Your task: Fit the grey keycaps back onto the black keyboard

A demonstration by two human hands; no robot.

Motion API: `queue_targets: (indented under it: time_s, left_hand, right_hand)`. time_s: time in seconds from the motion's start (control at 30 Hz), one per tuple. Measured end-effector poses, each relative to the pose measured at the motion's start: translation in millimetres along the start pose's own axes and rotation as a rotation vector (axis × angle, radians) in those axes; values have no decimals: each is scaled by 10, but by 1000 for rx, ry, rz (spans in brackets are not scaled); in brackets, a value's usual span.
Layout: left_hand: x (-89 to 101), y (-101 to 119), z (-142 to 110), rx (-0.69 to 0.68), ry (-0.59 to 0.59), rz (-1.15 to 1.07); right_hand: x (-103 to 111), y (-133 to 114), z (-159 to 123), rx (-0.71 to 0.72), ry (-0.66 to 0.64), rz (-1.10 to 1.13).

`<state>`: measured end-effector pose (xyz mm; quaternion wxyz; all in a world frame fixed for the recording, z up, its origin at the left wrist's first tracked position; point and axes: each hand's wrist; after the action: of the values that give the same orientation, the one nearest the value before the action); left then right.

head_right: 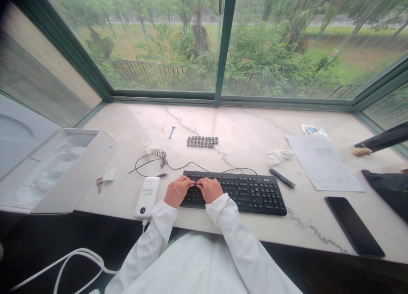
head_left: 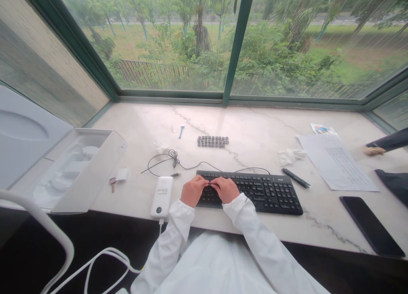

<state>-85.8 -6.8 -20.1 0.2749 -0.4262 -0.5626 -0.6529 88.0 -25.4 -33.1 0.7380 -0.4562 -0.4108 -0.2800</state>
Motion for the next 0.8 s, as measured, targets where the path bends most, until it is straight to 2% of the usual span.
queue_targets:
  time_s: [0.3, 0.57, 0.8]
  left_hand:
    - [-11, -88, -10, -136, 45, 90]
    - [85, -138, -23, -304, 23, 173]
    - [51, -174, -30, -404, 103, 201]
  right_hand:
    - [-41, 71, -21, 200, 137, -92]
    - [10, 71, -35, 338, 141, -187]
    - [28, 97, -61, 412, 151, -221]
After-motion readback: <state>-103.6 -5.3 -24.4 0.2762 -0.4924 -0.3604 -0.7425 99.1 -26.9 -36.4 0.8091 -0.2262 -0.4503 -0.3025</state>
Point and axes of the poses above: each hand's wrist, its own z-axis towards the middle knuckle, its own x-axis out of the back of the hand, y = z × x, and after that the axes turned 10 degrees about x, right-handed
